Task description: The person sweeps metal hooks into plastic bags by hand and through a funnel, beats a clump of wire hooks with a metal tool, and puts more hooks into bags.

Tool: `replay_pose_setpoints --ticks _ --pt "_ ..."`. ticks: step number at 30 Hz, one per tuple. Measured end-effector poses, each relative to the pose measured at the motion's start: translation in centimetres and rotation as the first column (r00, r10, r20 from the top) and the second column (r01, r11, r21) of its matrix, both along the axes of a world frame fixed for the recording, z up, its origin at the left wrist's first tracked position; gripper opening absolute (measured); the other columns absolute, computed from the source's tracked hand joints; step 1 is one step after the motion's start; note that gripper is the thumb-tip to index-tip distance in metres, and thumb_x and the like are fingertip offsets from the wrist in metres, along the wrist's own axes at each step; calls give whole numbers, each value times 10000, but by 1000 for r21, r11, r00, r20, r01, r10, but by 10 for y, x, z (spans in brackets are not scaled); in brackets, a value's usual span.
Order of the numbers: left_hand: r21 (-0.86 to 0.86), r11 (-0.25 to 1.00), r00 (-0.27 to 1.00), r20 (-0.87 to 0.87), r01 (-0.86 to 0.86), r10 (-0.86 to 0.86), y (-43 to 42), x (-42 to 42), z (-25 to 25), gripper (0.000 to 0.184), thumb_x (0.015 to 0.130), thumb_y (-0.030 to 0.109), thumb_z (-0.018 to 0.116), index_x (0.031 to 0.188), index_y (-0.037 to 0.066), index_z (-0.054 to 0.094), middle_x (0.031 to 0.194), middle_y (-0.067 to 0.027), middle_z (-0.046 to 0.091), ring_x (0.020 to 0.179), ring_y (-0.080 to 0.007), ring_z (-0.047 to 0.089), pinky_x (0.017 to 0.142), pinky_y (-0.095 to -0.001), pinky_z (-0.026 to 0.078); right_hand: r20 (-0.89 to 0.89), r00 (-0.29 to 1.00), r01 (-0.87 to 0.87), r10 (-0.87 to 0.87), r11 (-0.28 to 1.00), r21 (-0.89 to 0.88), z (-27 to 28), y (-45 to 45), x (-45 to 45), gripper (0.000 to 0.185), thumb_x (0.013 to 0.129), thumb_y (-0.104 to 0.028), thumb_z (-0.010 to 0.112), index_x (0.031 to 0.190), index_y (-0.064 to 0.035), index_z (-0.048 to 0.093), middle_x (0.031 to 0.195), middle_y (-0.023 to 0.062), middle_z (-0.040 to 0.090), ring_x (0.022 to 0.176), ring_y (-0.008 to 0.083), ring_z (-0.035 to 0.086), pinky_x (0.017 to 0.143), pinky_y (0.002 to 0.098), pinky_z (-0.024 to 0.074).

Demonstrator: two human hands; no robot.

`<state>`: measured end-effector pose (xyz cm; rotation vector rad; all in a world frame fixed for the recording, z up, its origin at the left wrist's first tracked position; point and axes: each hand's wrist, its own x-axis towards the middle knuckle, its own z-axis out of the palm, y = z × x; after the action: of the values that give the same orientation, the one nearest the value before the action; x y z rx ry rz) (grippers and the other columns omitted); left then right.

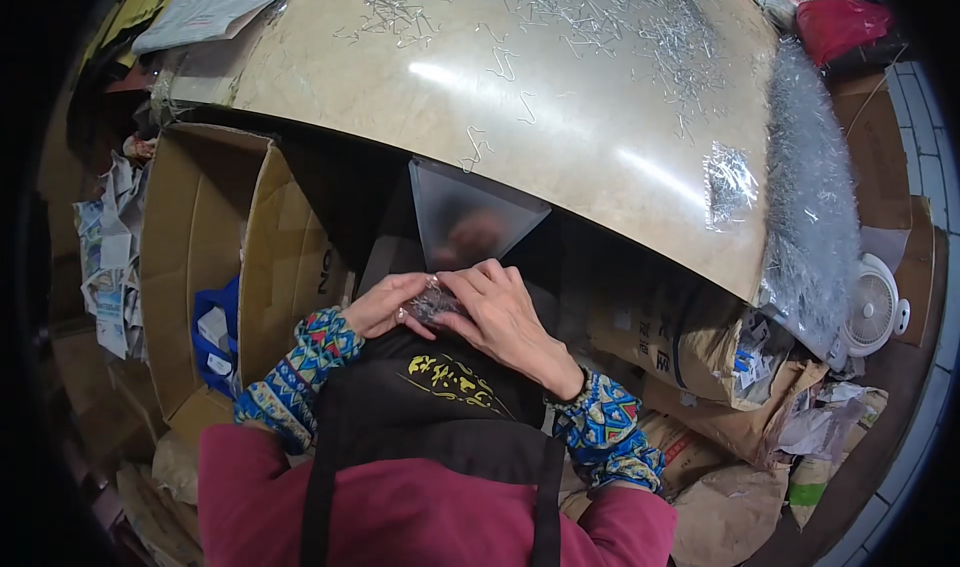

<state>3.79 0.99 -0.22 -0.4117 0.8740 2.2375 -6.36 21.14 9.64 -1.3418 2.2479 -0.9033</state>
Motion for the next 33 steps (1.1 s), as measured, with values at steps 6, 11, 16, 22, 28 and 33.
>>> replay_pose_setpoints --ticks 6,11,16,22,28,33 --pt "-7 987 944 -293 -163 154 -9 -45 68 651 1030 479 335 1471 0 321 1298 -181 566 1146 -290 607 843 -482 594 -203 975 56 -95 980 -191 29 -13 -27 292 782 -61 731 1059 -75 641 941 39 628 872 238 563 752 348 403" --pt "90 987 914 -373 -134 159 -21 -81 89 630 1009 392 504 1507 65 300 1348 -128 539 1190 -219 576 939 -431 544 -285 956 -8 -62 971 -241 59 -17 -55 278 765 4 731 1020 -51 636 908 67 635 829 241 595 745 370 444" --pt "-137 986 823 -568 -95 0 -18 -96 101 643 849 -16 687 1435 12 424 1290 -103 598 1141 -148 587 1000 -295 471 -247 951 100 -185 942 -322 91 -26 -64 654 722 -113 824 1299 -15 530 1198 171 561 1061 331 554 848 374 494" --pt "-122 990 835 -550 -74 -5 -17 -109 110 521 846 27 715 1331 -27 535 1232 -81 636 1107 -130 597 960 -279 483 -502 852 67 -150 982 -178 100 -40 -73 657 778 -289 775 1307 -6 507 1124 150 574 1015 323 568 830 413 489" --pt "-200 976 874 -485 -85 -24 -20 -104 119 469 857 16 685 1300 -40 540 1144 -133 657 1058 -204 643 905 -336 539 -430 831 158 -354 889 -429 74 -32 -85 122 905 -138 662 865 -29 623 651 94 602 524 250 594 469 325 445" --pt "-297 948 854 -516 -113 -60 -18 -99 111 435 902 -12 611 1325 -51 514 1261 -206 610 1175 -273 606 983 -351 503 -290 623 599 -726 682 -419 37 40 -127 156 966 -112 582 856 -6 615 603 138 565 477 260 533 478 335 441"
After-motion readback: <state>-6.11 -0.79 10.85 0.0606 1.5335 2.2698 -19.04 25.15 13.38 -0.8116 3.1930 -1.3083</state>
